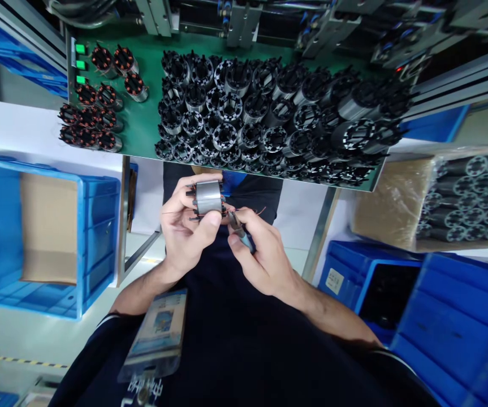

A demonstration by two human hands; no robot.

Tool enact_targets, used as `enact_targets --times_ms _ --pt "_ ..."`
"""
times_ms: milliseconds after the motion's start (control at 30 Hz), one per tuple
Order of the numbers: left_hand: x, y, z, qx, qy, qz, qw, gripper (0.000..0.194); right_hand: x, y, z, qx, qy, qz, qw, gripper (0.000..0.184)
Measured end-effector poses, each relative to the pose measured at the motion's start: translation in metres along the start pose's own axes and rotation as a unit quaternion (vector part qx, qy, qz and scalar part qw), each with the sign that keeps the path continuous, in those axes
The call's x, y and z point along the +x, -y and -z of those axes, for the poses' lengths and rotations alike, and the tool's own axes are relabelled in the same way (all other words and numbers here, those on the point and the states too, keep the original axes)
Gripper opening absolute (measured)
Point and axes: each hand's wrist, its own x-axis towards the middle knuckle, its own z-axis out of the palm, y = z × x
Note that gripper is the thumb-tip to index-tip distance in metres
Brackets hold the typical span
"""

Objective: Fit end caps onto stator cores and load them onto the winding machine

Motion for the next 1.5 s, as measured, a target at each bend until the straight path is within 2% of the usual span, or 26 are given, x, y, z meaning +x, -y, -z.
enact_targets --times_ms 233,367,433,500,600,700,767,833,933,1000,1067,1133,1200,1300,1400,1500 --pt "-0.001 -0.02 -0.004 -0.015 -0.025 0.085 0.996 0.036 -0.001 0.002 -0.004 0.035 0.009 -0.045 0.998 0.01" --pt "-0.006 -0.015 -0.001 -0.026 -0.029 0.088 0.995 0.033 -0.003 -0.001 -0.005 0.05 0.015 -0.078 0.996 0.011" --pt "-0.011 -0.002 0.003 -0.023 -0.04 0.093 0.995 0.036 -0.003 -0.008 -0.008 0.062 0.021 -0.095 0.993 0.012" --pt "-0.018 0.019 0.007 -0.003 -0.074 0.125 0.989 0.045 -0.002 -0.023 -0.013 0.08 0.038 -0.136 0.987 0.016" --pt "-0.03 0.062 0.013 0.013 -0.141 0.229 0.963 0.063 0.004 -0.055 -0.026 0.093 0.074 -0.247 0.962 0.026" --pt "-0.04 0.103 0.015 -0.005 -0.169 0.31 0.936 0.074 0.017 -0.092 -0.04 0.098 0.098 -0.326 0.935 0.031" --pt "-0.046 0.119 0.017 -0.012 -0.176 0.339 0.924 0.075 0.026 -0.114 -0.046 0.108 0.103 -0.357 0.922 0.034" --pt "-0.05 0.12 0.027 -0.009 -0.191 0.349 0.917 0.074 0.032 -0.128 -0.045 0.117 0.101 -0.383 0.911 0.038" --pt "-0.053 0.1 0.066 0.026 -0.23 0.317 0.92 0.072 0.032 -0.135 -0.034 0.118 0.094 -0.4 0.904 0.049" --pt "-0.052 0.077 0.111 0.08 -0.267 0.272 0.921 0.069 0.028 -0.136 -0.022 0.108 0.091 -0.402 0.905 0.054" --pt "-0.05 0.05 0.167 0.159 -0.311 0.22 0.911 0.065 0.024 -0.136 -0.01 0.091 0.092 -0.4 0.907 0.057" --pt "-0.046 0.023 0.228 0.258 -0.351 0.179 0.882 0.056 0.022 -0.137 -0.001 0.065 0.092 -0.399 0.91 0.06" --pt "-0.043 0.002 0.286 0.358 -0.371 0.166 0.841 0.042 0.02 -0.137 0.004 0.037 0.098 -0.4 0.91 0.061" --pt "-0.037 -0.006 0.351 0.463 -0.336 0.209 0.793 0.017 0.017 -0.141 0.005 0.012 0.11 -0.427 0.898 0.066" --pt "-0.028 0.014 0.384 0.498 -0.244 0.274 0.785 0.006 0.019 -0.148 0.004 -0.019 0.155 -0.414 0.897 0.069" --pt "-0.021 0.042 0.39 0.507 -0.153 0.314 0.788 0.006 0.026 -0.152 0.001 -0.063 0.202 -0.366 0.906 0.069"
